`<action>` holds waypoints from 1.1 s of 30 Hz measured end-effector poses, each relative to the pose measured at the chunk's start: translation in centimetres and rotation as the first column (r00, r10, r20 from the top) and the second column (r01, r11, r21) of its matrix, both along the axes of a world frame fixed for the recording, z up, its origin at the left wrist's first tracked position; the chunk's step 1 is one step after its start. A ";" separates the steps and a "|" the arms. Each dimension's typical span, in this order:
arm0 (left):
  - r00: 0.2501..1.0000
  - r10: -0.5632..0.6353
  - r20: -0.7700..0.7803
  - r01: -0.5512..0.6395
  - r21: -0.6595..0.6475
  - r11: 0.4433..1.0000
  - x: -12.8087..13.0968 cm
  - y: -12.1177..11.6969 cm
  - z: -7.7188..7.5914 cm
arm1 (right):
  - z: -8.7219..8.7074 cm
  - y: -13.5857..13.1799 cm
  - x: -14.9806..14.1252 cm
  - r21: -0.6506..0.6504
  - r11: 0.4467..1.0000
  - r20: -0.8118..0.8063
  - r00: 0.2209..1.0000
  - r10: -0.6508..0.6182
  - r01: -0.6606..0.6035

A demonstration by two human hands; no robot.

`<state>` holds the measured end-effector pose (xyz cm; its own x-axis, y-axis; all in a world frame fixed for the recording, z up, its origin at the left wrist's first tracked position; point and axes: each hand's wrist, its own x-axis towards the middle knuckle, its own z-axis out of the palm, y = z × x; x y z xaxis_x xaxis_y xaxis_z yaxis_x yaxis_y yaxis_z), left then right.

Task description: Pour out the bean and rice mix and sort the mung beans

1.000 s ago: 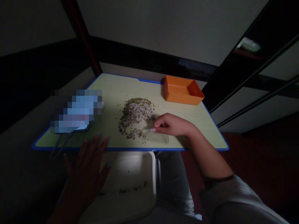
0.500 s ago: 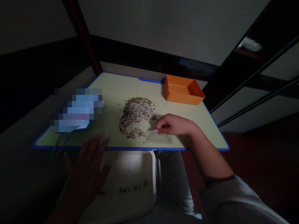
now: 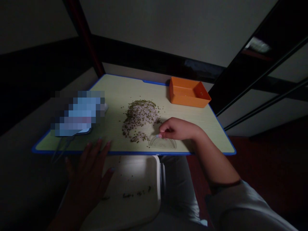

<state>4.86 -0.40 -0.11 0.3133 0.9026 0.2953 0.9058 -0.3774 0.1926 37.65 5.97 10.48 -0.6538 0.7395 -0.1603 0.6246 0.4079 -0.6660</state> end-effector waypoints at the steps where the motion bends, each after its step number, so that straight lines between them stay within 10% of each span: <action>1: 1.000 0.001 0.000 -0.001 -0.003 1.000 0.0 0.0 0.0 | 0.0 0.0 -0.1 0.006 1.000 0.000 1.000 0.001 -0.001; 24: 1.000 0.016 -0.002 -0.016 -0.019 1.000 0.2 -0.2 0.5 | -0.8 -0.4 -3.2 0.174 0.983 0.148 0.989 0.029 -0.055; 33: 1.000 0.008 0.001 -0.007 -0.025 1.000 0.0 -0.2 0.3 | -0.8 -0.3 -2.6 0.103 0.992 -0.056 0.995 0.080 -0.074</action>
<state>4.91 -0.60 0.15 0.3061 0.9120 0.2731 0.9083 -0.3657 0.2031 35.05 5.63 9.69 -0.7157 0.6969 -0.0459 0.5486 0.5203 -0.6545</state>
